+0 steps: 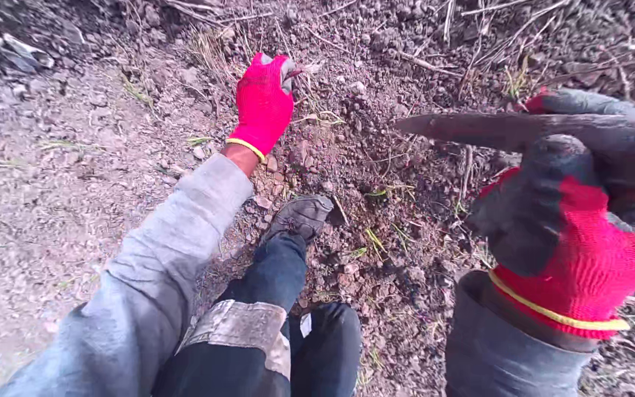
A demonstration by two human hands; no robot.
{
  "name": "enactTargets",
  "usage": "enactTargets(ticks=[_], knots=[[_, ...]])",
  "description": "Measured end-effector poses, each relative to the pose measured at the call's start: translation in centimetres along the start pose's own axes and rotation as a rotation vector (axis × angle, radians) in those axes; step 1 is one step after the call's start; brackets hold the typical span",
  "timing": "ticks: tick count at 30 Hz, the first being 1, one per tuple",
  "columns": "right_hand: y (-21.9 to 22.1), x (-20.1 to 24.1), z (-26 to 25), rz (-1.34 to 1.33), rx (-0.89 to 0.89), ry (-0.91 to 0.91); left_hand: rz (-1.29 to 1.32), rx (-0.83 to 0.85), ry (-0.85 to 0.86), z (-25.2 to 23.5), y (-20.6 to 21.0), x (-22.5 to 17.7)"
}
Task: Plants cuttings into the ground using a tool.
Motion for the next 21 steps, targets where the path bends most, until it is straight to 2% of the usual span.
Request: enactTargets(ticks=[3,6,11,15,18,21], knots=[[0.6,0.3,-0.3,-0.041,0.022,0.030,-0.038,0.189,-0.064,-0.8,3.0,1.4],[1.2,0.0,0.0,-0.069,0.046,0.075,-0.052,0.258,-0.063,-1.2,5.6,1.7],[1.3,1.1,0.4,-0.056,0.040,0.036,-0.127,0.364,0.110,-3.9,5.6,-0.1],[1.0,1.6,0.1,-0.068,0.017,0.018,-0.132,0.328,0.174,-4.3,3.0,-0.7],[1.2,0.7,0.3,-0.105,0.005,0.038,0.026,0.222,0.100,-3.5,1.3,1.1],[1.9,0.5,1.0,-0.082,0.007,0.018,0.037,0.190,0.060,-2.8,0.9,2.5]])
Point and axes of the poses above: each hand's wrist, its own z-axis away from the middle knuckle, its own y-axis out of the palm, x = y × z, the point moved 5 cm from there along -z, towards the middle knuckle, and after that the axes turned 15 degrees about y, right-handed, at the moved point
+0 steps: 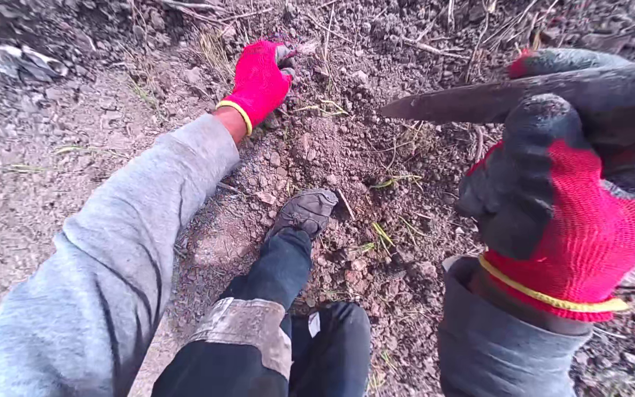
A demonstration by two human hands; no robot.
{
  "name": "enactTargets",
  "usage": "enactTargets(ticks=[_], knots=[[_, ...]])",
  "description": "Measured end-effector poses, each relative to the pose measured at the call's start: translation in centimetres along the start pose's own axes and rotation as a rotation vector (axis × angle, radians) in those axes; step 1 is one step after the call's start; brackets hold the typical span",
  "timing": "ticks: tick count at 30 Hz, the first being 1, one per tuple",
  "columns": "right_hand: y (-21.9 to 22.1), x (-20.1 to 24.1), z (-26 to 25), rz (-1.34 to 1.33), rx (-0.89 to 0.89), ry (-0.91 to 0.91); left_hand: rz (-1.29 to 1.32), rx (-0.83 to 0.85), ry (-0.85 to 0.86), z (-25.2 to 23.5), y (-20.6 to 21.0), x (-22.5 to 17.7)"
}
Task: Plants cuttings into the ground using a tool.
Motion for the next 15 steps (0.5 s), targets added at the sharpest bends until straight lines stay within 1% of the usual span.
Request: enactTargets(ticks=[2,5,7,9,11,13,15], knots=[[0.2,-0.8,0.5,-0.004,0.020,0.022,-0.084,0.026,0.025,-0.4,0.6,-0.5],[-0.2,-2.3,1.0,0.034,0.057,0.086,-0.180,0.102,0.035,-3.1,1.9,-2.8],[-0.6,-2.1,1.1,0.063,0.043,0.091,-0.238,0.168,0.060,-4.7,3.2,-3.9],[-1.2,-1.2,1.0,0.065,0.032,0.059,-0.252,0.200,0.079,-4.9,3.7,-4.5],[-2.4,-0.3,0.9,0.035,-0.016,0.037,-0.190,0.150,0.063,-4.1,2.7,-4.1],[-4.4,-0.7,0.7,-0.099,-0.030,0.040,-0.034,0.025,0.015,-2.3,0.8,-3.2],[-5.6,-2.1,0.4,-0.250,0.079,0.031,0.188,-0.098,-0.070,0.2,-0.7,-2.5]])
Point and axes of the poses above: each hand's wrist, its own z-axis away from the middle knuckle, its own y-axis out of the palm, x = y × z, the point moved 5 cm from there along -z, towards the middle knuckle, and after that the axes turned 15 degrees about y, right-handed, at the moved point
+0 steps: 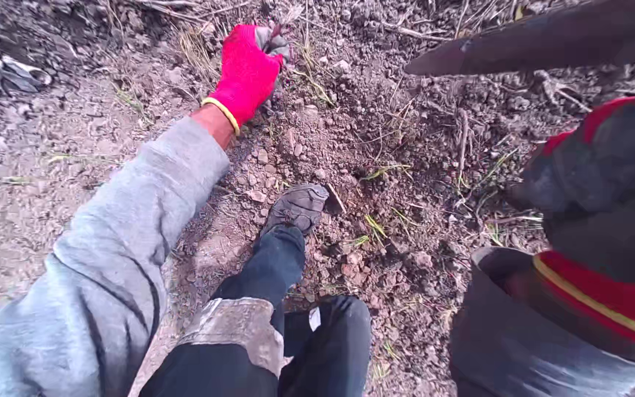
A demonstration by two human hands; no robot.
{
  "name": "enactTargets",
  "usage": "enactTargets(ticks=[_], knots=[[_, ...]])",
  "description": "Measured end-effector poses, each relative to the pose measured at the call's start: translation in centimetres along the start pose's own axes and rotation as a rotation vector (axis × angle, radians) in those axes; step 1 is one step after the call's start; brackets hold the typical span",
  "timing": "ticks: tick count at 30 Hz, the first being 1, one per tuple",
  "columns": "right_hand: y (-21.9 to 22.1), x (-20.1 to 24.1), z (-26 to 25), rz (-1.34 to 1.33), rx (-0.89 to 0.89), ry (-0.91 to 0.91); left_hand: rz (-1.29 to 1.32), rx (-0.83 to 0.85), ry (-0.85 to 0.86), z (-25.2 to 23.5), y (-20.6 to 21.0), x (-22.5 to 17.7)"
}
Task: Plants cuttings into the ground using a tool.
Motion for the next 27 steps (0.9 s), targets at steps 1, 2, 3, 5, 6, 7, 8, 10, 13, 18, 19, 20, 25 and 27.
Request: enactTargets(ticks=[1,2,3,5,6,7,8,10,13,18,19,20,25,27], knots=[[0.1,-0.4,-0.6,0.027,0.043,-0.020,0.100,-0.062,-0.025,0.9,-0.7,-0.1],[1.2,-0.8,-1.7,0.124,0.040,-0.024,0.186,-0.121,-0.028,1.7,-1.3,-0.5],[3.4,-1.3,-3.2,0.287,-0.022,-0.003,0.257,-0.167,-0.012,2.5,-1.7,-1.3],[8.9,-4.8,-6.9,0.608,-0.069,0.109,0.336,-0.206,0.072,2.9,-1.4,-3.9],[10.8,-8.4,-7.7,0.690,-0.035,0.197,0.346,-0.186,0.110,3.1,-0.1,-5.1],[11.5,-11.7,-7.6,0.707,-0.011,0.235,0.304,-0.118,0.139,3.3,2.0,-6.3],[11.0,-13.6,-6.8,0.697,-0.006,0.224,0.212,-0.013,0.158,3.5,4.7,-7.1],[9.0,-12.6,-4.1,0.606,-0.022,0.138,0.010,0.256,0.172,4.1,10.3,-7.0],[4.9,-5.6,-1.0,0.453,-0.042,0.113,-0.020,0.342,0.170,4.9,11.6,-7.0],[-3.9,0.9,-0.3,0.394,0.030,-0.011,0.193,0.249,0.000,7.3,4.0,-3.8],[-4.7,1.4,-0.8,0.498,0.010,-0.070,0.231,0.240,-0.032,7.7,2.9,-3.1],[-4.9,1.4,-1.3,0.584,0.013,-0.151,0.258,0.229,-0.053,8.0,2.0,-2.6],[8.7,0.8,-4.7,0.461,0.050,0.002,0.229,-0.003,0.051,7.2,-1.6,-2.0],[10.5,-4.6,-5.0,0.605,-0.046,0.145,0.179,0.005,0.114,6.8,-1.5,-1.5]])
Point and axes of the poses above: each hand's wrist, its own z-axis away from the middle knuckle, its own y-axis out of the palm, x = y × z, the point moved 5 cm from there along -z, towards the middle knuckle, and after that the axes turned 15 degrees about y, right-handed, at the moved point
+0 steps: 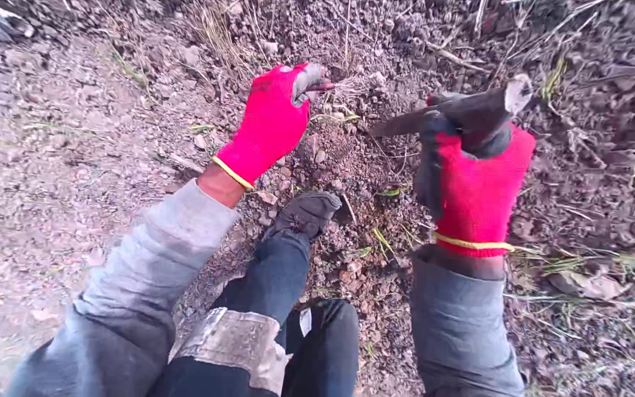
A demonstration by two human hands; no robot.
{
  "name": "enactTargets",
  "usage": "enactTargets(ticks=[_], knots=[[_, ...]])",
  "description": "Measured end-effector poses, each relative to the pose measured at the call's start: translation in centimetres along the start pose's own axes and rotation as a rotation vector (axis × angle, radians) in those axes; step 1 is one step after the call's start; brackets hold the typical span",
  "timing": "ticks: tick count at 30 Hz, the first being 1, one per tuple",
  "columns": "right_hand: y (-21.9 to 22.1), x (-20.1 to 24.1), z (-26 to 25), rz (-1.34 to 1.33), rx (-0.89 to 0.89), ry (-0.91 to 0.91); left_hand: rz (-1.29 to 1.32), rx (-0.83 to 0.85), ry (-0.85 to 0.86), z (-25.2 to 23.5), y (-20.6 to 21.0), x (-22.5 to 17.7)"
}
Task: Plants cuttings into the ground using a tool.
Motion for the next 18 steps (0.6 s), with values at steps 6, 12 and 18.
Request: enactTargets(ticks=[6,12,18], knots=[[-1.1,-4.5,0.3,-0.154,-0.023,0.160,-0.055,0.301,0.054,2.1,1.8,0.0],[-7.8,0.3,0.5,-0.298,0.126,-0.122,-0.151,0.036,0.253,1.3,1.1,-3.2],[4.7,-7.4,-1.7,0.090,-0.009,0.157,-0.425,0.348,0.241,-3.8,8.3,-8.4]])
Point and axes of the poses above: each hand's wrist, its own z-axis away from the middle knuckle, its own y-axis out of the palm, x = y × z, the point moved 5 cm from there along -z, towards the middle knuckle, and after that the axes turned 15 degrees about y, right-handed, at the moved point
